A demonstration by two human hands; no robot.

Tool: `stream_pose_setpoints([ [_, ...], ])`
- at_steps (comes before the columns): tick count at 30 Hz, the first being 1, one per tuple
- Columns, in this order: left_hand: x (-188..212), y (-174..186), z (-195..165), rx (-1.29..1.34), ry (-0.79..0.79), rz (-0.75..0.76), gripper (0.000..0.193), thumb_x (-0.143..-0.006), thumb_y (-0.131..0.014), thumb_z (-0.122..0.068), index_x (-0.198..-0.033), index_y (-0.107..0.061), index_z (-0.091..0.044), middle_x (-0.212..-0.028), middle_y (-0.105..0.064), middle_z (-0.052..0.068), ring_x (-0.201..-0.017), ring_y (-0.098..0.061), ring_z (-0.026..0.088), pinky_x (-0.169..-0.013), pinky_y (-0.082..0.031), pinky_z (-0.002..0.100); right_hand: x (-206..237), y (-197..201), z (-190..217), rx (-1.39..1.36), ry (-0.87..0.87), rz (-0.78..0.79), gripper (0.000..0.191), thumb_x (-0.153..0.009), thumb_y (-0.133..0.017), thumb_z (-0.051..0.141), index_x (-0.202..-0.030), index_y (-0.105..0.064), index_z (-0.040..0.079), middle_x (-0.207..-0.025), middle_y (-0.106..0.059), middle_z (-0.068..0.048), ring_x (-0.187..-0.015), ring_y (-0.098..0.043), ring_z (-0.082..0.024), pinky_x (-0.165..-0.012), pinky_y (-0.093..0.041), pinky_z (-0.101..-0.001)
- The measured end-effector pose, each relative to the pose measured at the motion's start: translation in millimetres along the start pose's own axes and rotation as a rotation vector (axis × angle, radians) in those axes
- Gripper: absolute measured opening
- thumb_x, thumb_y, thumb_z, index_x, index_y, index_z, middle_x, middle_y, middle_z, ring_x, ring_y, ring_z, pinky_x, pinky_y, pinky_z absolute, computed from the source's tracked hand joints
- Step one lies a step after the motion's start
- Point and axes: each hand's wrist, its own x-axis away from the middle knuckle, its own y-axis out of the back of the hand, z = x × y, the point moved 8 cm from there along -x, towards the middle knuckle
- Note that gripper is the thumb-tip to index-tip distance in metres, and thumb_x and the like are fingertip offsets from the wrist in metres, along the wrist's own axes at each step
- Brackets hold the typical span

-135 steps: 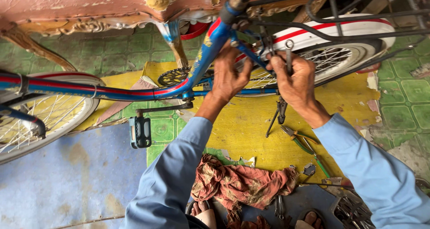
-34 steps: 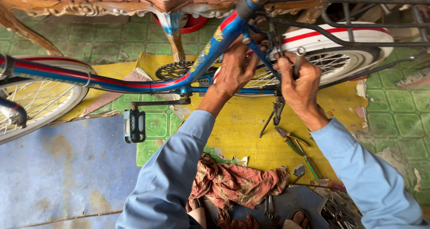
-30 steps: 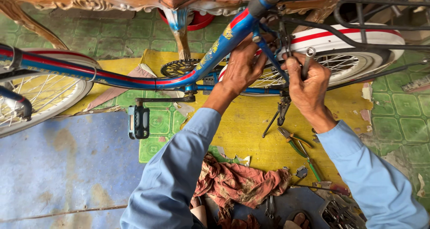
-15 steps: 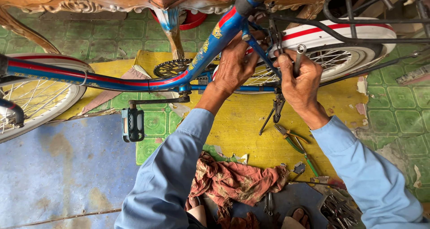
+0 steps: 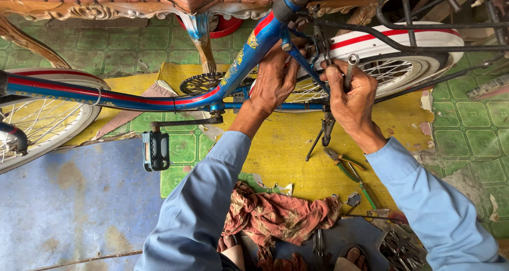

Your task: The person uses a wrench to loosen and remove a bolt from the bicycle frame near the rear wheel. They then wipe the area with a cloth, retrieve a container of small metal parts, and sort through them on the floor.

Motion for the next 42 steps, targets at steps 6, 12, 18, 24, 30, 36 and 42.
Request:
stream_pose_setpoints([
  [6, 4.1, -3.3, 5.2, -0.064, -0.095, -0.023, 0.031, -0.090, -0.066, -0.011, -0.120, -0.066, -0.003, -0.124, -0.066, 0.021, -0.120, -0.062, 0.042, -0.106, -0.049, 0.047, 1.3, 2.3, 4.4, -0.022, 0.015, -0.029, 0.021, -0.111, -0.064, 0.014, -0.114, -0.074, -0.004, -0.086, -0.075, -0.008, -0.072, -0.063, -0.007, -0.064, -0.049, -0.0241],
  [12, 8.7, -19.7, 36.5, -0.178, 0.049, 0.007, 0.024, -0.090, -0.072, -0.019, -0.107, -0.069, -0.002, -0.131, -0.063, 0.023, -0.124, -0.059, 0.042, -0.109, -0.045, 0.050, 1.5, 2.8, 2.7, -0.032, -0.001, -0.028, 0.021, -0.111, -0.065, 0.014, -0.114, -0.075, -0.004, -0.087, -0.074, -0.007, -0.070, -0.060, -0.006, -0.061, -0.045, -0.0231],
  [18, 16.5, -14.8, 32.3, -0.139, -0.030, -0.037, 0.050, -0.090, -0.073, -0.027, -0.126, -0.061, 0.005, -0.140, -0.052, 0.031, -0.127, -0.053, 0.047, -0.111, -0.042, 0.050, 1.1, 1.1, 0.4, -0.002, -0.001, -0.012, 0.022, -0.109, -0.065, 0.015, -0.113, -0.075, -0.003, -0.084, -0.075, -0.007, -0.062, -0.057, -0.005, -0.055, -0.042, -0.0229],
  [24, 14.0, -8.6, 25.7, -0.182, 0.009, -0.020, 0.041, -0.090, -0.075, -0.026, -0.119, -0.068, 0.002, -0.133, -0.060, 0.026, -0.127, -0.056, 0.045, -0.109, -0.044, 0.052, 3.2, 0.9, 2.0, -0.015, 0.025, -0.018, 0.021, -0.110, -0.065, 0.015, -0.114, -0.074, -0.004, -0.085, -0.074, -0.008, -0.063, -0.059, -0.005, -0.055, -0.043, -0.0224],
  [30, 7.4, -6.3, 17.1, 0.045, 0.100, -0.029, 0.031, -0.094, -0.068, -0.013, -0.121, -0.068, 0.001, -0.122, -0.067, 0.019, -0.102, -0.074, 0.035, -0.078, -0.065, 0.039, 1.7, 1.2, 1.4, -0.013, 0.035, -0.002, 0.022, -0.111, -0.065, 0.017, -0.113, -0.074, -0.003, -0.084, -0.075, -0.006, -0.059, -0.056, -0.005, -0.053, -0.041, -0.0229],
  [36, 1.3, -7.7, 2.2, 0.069, 0.052, -0.028, 0.021, -0.097, -0.062, -0.005, -0.116, -0.070, 0.000, -0.119, -0.066, 0.016, -0.095, -0.075, 0.028, -0.071, -0.063, 0.033, 1.9, 0.5, 1.5, -0.011, 0.034, 0.002, 0.022, -0.112, -0.064, 0.016, -0.115, -0.074, -0.004, -0.084, -0.074, -0.006, -0.060, -0.056, -0.004, -0.054, -0.041, -0.0228],
  [42, -0.7, -5.5, -2.8, 0.071, 0.012, -0.059, 0.018, -0.101, -0.065, -0.009, -0.115, -0.072, -0.001, -0.118, -0.068, 0.015, -0.096, -0.075, 0.028, -0.071, -0.066, 0.034, 1.9, -0.1, 2.7, 0.009, 0.047, -0.010, 0.020, -0.110, -0.065, 0.014, -0.114, -0.073, -0.004, -0.085, -0.075, -0.007, -0.062, -0.058, -0.004, -0.054, -0.043, -0.0224],
])
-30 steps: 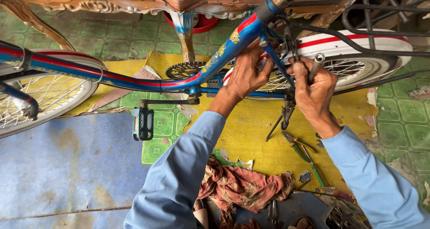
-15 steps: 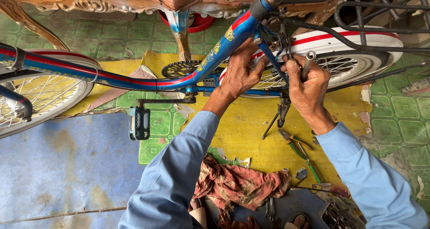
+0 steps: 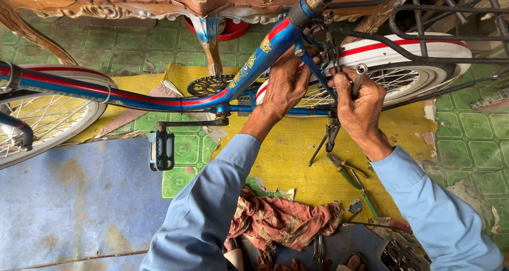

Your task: The person uses a wrench to loosen and remove a bolt from the bicycle frame near the rear wheel. They then wipe the area with a cloth, retrieve a container of small metal parts, and sort through them on the floor.

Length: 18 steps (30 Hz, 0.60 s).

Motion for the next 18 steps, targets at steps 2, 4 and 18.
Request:
stream_pose_setpoints([
  [2, 0.8, 1.1, -0.9, 0.005, -0.008, 0.005, 0.018, -0.100, -0.065, -0.009, -0.115, -0.072, -0.001, -0.118, -0.067, 0.015, -0.096, -0.075, 0.028, -0.071, -0.066, 0.034, 0.6, -0.5, -0.5, 0.004, -0.003, -0.002, 0.019, -0.111, -0.065, 0.013, -0.114, -0.073, -0.004, -0.085, -0.075, -0.007, -0.062, -0.058, -0.004, -0.054, -0.043, -0.0227],
  [4, 1.7, 3.0, -0.6, 0.013, -0.013, 0.009, 0.020, -0.099, -0.064, -0.008, -0.117, -0.070, 0.000, -0.117, -0.067, 0.016, -0.096, -0.074, 0.028, -0.072, -0.066, 0.034, 0.6, -1.0, -1.9, -0.002, -0.012, -0.002, 0.019, -0.110, -0.064, 0.013, -0.114, -0.073, -0.004, -0.085, -0.075, -0.007, -0.061, -0.058, -0.005, -0.053, -0.043, -0.0228],
  [18, 3.5, 4.3, 2.6, 0.018, -0.060, 0.002, 0.020, -0.100, -0.063, -0.005, -0.119, -0.066, 0.000, -0.113, -0.069, 0.016, -0.096, -0.074, 0.028, -0.075, -0.062, 0.035, 1.4, -3.4, 4.3, -0.008, 0.003, -0.012, 0.018, -0.110, -0.064, 0.012, -0.116, -0.073, -0.003, -0.087, -0.075, -0.008, -0.065, -0.061, -0.006, -0.056, -0.046, -0.0240],
])
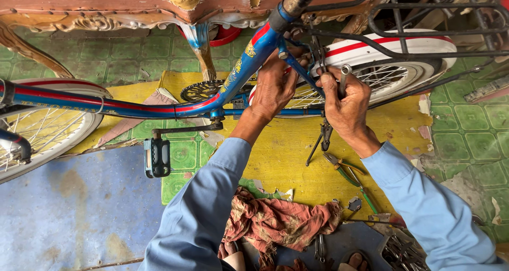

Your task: The person uses a wrench to loosen and remove a bolt from the bicycle frame near the rear wheel. They then wipe the area with a cloth, retrieve a container of small metal parts, and sort through them on the floor.

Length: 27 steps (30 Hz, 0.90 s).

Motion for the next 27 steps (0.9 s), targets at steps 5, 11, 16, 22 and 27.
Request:
stream_pose_setpoints([
  [5, -1.1, 1.7, -4.7, -0.118, -0.070, 0.012, 0.022, -0.095, -0.066, -0.002, -0.117, -0.068, 0.000, -0.116, -0.069, 0.017, -0.099, -0.072, 0.031, -0.079, -0.061, 0.039, -0.6, 0.0, 2.4, 0.018, -0.004, -0.007, 0.018, -0.109, -0.065, 0.012, -0.115, -0.073, -0.003, -0.085, -0.075, -0.007, -0.064, -0.060, -0.006, -0.056, -0.047, -0.0240],
  [11, -2.3, -0.5, 2.6, -0.098, 0.010, 0.012, 0.015, -0.098, -0.070, -0.005, -0.113, -0.069, -0.001, -0.113, -0.071, 0.016, -0.095, -0.074, 0.030, -0.076, -0.061, 0.037, -1.0, -0.9, 0.8, 0.018, -0.016, -0.001, 0.018, -0.108, -0.064, 0.011, -0.115, -0.074, -0.002, -0.084, -0.075, -0.007, -0.061, -0.059, -0.005, -0.055, -0.046, -0.0244],
  [16, -1.1, 4.8, -5.4, -0.093, -0.023, 0.016, 0.023, -0.097, -0.068, -0.003, -0.119, -0.065, 0.001, -0.113, -0.067, 0.018, -0.097, -0.073, 0.032, -0.077, -0.062, 0.036, -0.4, -1.0, 1.3, 0.005, 0.000, -0.003, 0.018, -0.109, -0.064, 0.011, -0.116, -0.073, -0.002, -0.085, -0.075, -0.007, -0.065, -0.062, -0.005, -0.058, -0.049, -0.0240],
  [22, -1.4, 0.4, -3.6, -0.177, -0.102, 0.016, 0.016, -0.098, -0.068, -0.005, -0.114, -0.067, -0.001, -0.113, -0.071, 0.017, -0.095, -0.073, 0.032, -0.079, -0.059, 0.041, -0.8, -2.2, -2.7, 0.009, -0.047, 0.001, 0.018, -0.107, -0.063, 0.011, -0.113, -0.074, -0.002, -0.082, -0.075, -0.008, -0.062, -0.062, -0.007, -0.055, -0.047, -0.0248],
  [27, 1.0, -1.7, 5.7, -0.157, -0.062, 0.005, 0.013, -0.101, -0.068, -0.008, -0.111, -0.068, 0.000, -0.109, -0.073, 0.016, -0.094, -0.073, 0.032, -0.077, -0.058, 0.041, -0.7, -2.0, -1.0, 0.003, -0.019, -0.007, 0.018, -0.108, -0.063, 0.012, -0.114, -0.073, -0.002, -0.084, -0.075, -0.008, -0.066, -0.066, -0.008, -0.056, -0.050, -0.0243],
])
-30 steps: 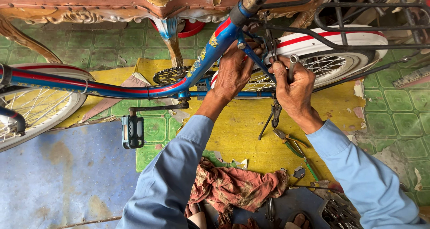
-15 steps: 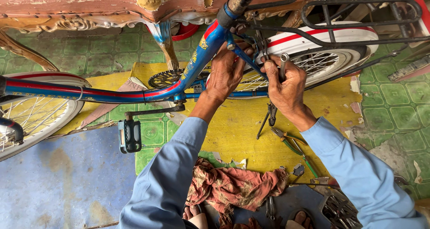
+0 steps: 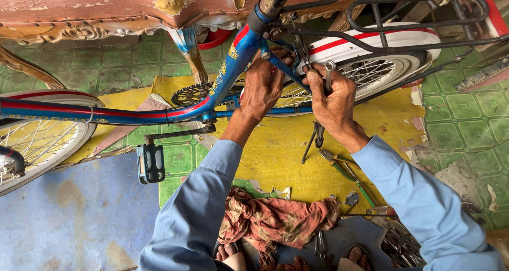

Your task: The person uses a wrench to loosen and remove a bolt from the bicycle frame near the rear wheel. They then wipe the area with a cloth, retrieve a container of small metal parts, and sort through them on the floor.

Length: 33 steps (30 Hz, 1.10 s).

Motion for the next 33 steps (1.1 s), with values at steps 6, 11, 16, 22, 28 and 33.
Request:
stream_pose_setpoints([
  [6, -1.9, 3.0, -3.2, 0.018, 0.028, 0.024, 0.019, -0.101, -0.068, -0.011, -0.116, -0.069, 0.000, -0.115, -0.071, 0.018, -0.096, -0.075, 0.031, -0.075, -0.063, 0.038, 0.8, -0.8, 0.4, -0.006, 0.024, 0.000, 0.019, -0.110, -0.063, 0.013, -0.116, -0.073, -0.002, -0.086, -0.075, -0.009, -0.071, -0.069, -0.009, -0.059, -0.053, -0.0242],
  [11, -2.1, 5.0, -4.4, 0.044, 0.075, 0.055, 0.026, -0.099, -0.067, -0.010, -0.122, -0.067, 0.002, -0.115, -0.069, 0.020, -0.096, -0.075, 0.031, -0.073, -0.065, 0.037, 1.7, -1.7, -5.5, 0.008, -0.031, 0.006, 0.020, -0.108, -0.063, 0.014, -0.115, -0.073, -0.002, -0.084, -0.076, -0.009, -0.064, -0.066, -0.009, -0.055, -0.049, -0.0250],
  [16, -2.6, 7.5, -13.6, -0.011, -0.011, 0.003, 0.020, -0.102, -0.068, -0.012, -0.119, -0.068, -0.002, -0.113, -0.071, 0.016, -0.095, -0.075, 0.029, -0.077, -0.064, 0.039, 1.6, -1.4, -3.1, 0.002, 0.006, 0.001, 0.020, -0.109, -0.063, 0.013, -0.115, -0.073, -0.002, -0.085, -0.076, -0.009, -0.068, -0.068, -0.009, -0.057, -0.051, -0.0244],
  [22, -3.8, 1.0, -1.6, 0.055, 0.128, 0.049, 0.020, -0.100, -0.067, -0.013, -0.116, -0.067, 0.000, -0.105, -0.070, 0.018, -0.083, -0.076, 0.026, -0.064, -0.063, 0.035, 0.2, -1.4, -1.1, 0.012, -0.003, -0.007, 0.019, -0.108, -0.063, 0.012, -0.115, -0.073, -0.002, -0.084, -0.075, -0.009, -0.067, -0.066, -0.009, -0.056, -0.049, -0.0249],
  [28, -3.4, -1.8, 5.4, 0.006, 0.109, 0.075, 0.017, -0.099, -0.066, -0.008, -0.115, -0.068, -0.001, -0.101, -0.072, 0.019, -0.086, -0.073, 0.033, -0.075, -0.057, 0.044, 0.8, -1.6, 2.8, -0.015, 0.000, -0.011, 0.019, -0.108, -0.063, 0.012, -0.116, -0.073, -0.003, -0.084, -0.075, -0.008, -0.069, -0.066, -0.008, -0.060, -0.051, -0.0245],
  [33, 1.1, -3.5, 4.1, -0.009, 0.075, 0.050, 0.025, -0.097, -0.060, 0.000, -0.122, -0.063, 0.000, -0.107, -0.070, 0.021, -0.097, -0.070, 0.036, -0.084, -0.056, 0.045, 2.1, -3.4, 3.0, -0.073, 0.002, -0.029, 0.020, -0.109, -0.064, 0.014, -0.116, -0.073, -0.002, -0.087, -0.076, -0.008, -0.076, -0.070, -0.009, -0.067, -0.056, -0.0257],
])
